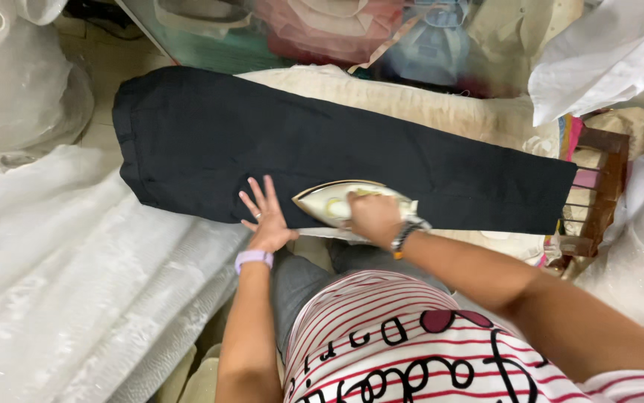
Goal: The person irons a black pair of pants on an ironing board using a steam iron. They smooth the fabric with their hands, move the iron back and forth to remove wrinkles, and then fold the pants before placing them on a nearby shelf.
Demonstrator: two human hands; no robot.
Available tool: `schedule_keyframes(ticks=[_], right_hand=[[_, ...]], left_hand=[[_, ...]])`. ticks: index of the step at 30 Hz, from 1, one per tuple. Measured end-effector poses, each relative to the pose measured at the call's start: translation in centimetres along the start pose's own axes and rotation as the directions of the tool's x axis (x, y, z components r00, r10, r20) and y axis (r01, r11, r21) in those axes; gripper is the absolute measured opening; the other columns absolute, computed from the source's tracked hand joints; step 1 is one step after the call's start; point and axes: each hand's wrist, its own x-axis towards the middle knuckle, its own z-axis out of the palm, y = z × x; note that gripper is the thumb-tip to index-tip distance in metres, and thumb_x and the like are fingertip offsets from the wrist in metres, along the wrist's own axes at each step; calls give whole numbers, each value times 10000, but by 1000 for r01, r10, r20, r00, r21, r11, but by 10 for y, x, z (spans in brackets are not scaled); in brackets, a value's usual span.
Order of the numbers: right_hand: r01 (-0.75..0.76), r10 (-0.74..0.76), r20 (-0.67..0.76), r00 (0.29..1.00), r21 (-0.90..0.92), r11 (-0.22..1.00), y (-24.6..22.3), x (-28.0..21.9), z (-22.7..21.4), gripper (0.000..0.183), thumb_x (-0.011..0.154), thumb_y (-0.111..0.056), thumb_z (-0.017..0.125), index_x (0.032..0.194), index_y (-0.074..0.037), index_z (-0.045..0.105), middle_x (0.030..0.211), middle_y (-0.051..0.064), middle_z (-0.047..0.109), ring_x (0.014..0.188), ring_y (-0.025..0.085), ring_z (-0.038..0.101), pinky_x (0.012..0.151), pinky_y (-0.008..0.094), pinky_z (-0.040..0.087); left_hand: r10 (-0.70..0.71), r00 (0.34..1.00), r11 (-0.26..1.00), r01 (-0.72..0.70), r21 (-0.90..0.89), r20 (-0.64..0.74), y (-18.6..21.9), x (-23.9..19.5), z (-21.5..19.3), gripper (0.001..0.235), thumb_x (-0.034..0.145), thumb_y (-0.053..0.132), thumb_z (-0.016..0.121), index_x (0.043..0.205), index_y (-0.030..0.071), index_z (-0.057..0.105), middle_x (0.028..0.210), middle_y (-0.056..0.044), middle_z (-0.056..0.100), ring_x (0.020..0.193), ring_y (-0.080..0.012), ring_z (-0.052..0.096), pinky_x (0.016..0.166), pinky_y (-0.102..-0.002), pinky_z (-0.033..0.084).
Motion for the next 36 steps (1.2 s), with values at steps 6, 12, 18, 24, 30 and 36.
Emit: schedule_keyframes(ticks=[6, 12, 18, 24, 30, 36], right_hand=[[135, -140, 27, 990, 123, 983, -28, 17, 5, 465, 809, -430, 814, 1068, -93, 627, 854, 84, 761, 837, 328, 776, 746, 517, 625], [-302, 298, 48, 953, 112, 947, 89, -26, -10, 649, 818, -593, 782, 1187, -72, 665, 959, 179, 771, 956, 417, 762, 818, 555, 610], [-232, 231, 55, 971, 17, 972, 116, -7, -15, 553, 815, -574, 769, 1139, -138, 665, 959, 175, 776, 989, 427, 757, 868, 551, 602], [-63, 69, -75, 995, 74, 995, 45, 136, -77, 442, 805, -506, 781, 1035, -135, 706, 937, 116, 777, 972, 375, 760, 843, 524, 600], [-86, 118, -154, 981, 201, 976, 32, 216, -137, 662, 709, -615, 906, 1038, -70, 723, 947, 189, 756, 982, 471, 726, 836, 572, 583], [51, -51, 1, 999, -18, 999, 38, 102, -80, 479, 782, -497, 806, 1049, -106, 739, 911, 185, 775, 936, 421, 764, 814, 535, 604]], left_hand=[[32, 769, 966, -187, -177, -639, -27, 8, -16, 942, 788, -169, 556, 1631, 156, 288, 1586, -179, 254, 1529, -428, 218, 1222, -606, 240], [-303, 937, 911, 338, 238, -173, 17, 5, -1, 1402, 735, 621, 829, 1662, 203, -136, 1657, -168, -341, 1490, -517, -287, 1077, -869, 40], [-349, 936, 907, 351, 234, -51, 24, 11, -8, 1575, 635, 558, 935, 1632, 212, -235, 1614, -202, -415, 1460, -559, -311, 1151, -801, 44], [-318, 946, 913, 325, 247, -72, 6, 21, -1, 1612, 586, 622, 920, 1629, 207, -236, 1613, -226, -404, 1447, -597, -295, 1152, -798, 90], [-266, 959, 933, 282, 225, -99, 0, 21, 10, 1570, 622, 568, 931, 1632, 195, -213, 1591, -244, -422, 1428, -626, -300, 1137, -802, 138], [-298, 953, 922, 304, 241, -61, 3, 21, 5, 1589, 621, 607, 926, 1616, 227, -253, 1618, -219, -395, 1442, -602, -305, 1159, -784, 120]])
